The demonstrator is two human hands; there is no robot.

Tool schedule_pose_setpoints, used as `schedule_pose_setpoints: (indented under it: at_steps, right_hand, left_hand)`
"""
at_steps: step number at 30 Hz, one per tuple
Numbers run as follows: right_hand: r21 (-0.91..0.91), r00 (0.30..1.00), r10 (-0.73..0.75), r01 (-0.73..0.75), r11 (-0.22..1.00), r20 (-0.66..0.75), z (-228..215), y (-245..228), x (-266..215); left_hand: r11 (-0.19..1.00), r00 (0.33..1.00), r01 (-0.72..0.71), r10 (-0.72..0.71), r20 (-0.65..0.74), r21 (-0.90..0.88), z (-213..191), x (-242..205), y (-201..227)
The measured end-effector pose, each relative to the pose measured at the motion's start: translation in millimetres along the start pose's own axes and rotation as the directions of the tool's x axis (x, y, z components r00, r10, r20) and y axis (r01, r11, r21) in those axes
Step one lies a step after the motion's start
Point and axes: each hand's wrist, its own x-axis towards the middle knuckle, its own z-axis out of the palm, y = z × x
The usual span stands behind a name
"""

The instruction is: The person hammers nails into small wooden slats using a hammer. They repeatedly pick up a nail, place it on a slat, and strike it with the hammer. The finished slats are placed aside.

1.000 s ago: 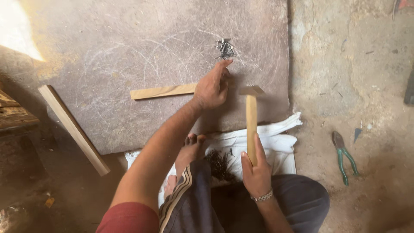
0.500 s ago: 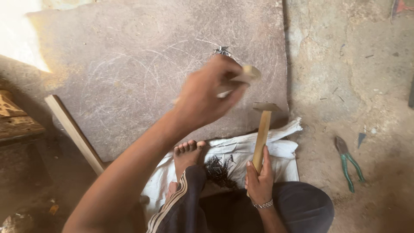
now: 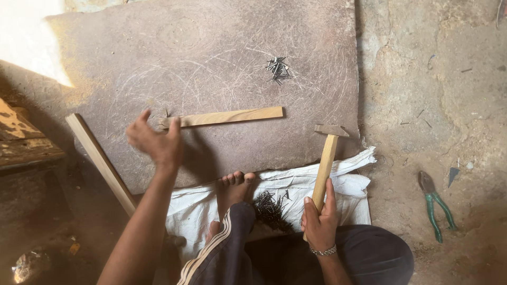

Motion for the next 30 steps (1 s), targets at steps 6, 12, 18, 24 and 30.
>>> schedule_pose_setpoints:
  at_steps: [6, 12, 18, 24, 30]
  right_hand:
    - [-0.018, 1.0, -0.018, 0.018, 1.0, 0.014, 0.0, 1.6, 3.6]
    - [-0.041, 1.0, 0.024, -0.024, 0.999, 0.002, -0.3, 0.1, 4.2]
    - [-0.047, 1.0, 0.03, -0.03, 0.998, -0.007, 1.2, -5.1, 4.1]
    - [-0.126, 0.999, 0.025, -0.028, 0.992, -0.025, 2.8, -2.3, 6.6]
    - [-0.418, 0.973, -0.229, 0.201, 0.886, -0.019, 8.3, 0.9, 1.0]
  left_hand:
    - [0.86, 0.81, -0.206, 0.417, 0.411, -0.466, 37.3, 19.8, 122.7]
    - [0.9, 0.592, -0.308, 0.434, 0.679, -0.308, 84.7, 50.7, 199.4]
    - [0.819, 0.338, -0.545, 0.408, 0.848, -0.177, 103.6, 64.1, 216.4]
    - [0.851, 0.351, -0.433, 0.462, 0.814, -0.297, 91.6, 58.1, 197.1]
    - [0.868, 0.548, 0.125, 0.343, 0.763, -0.48, 41.4, 41.6, 138.1]
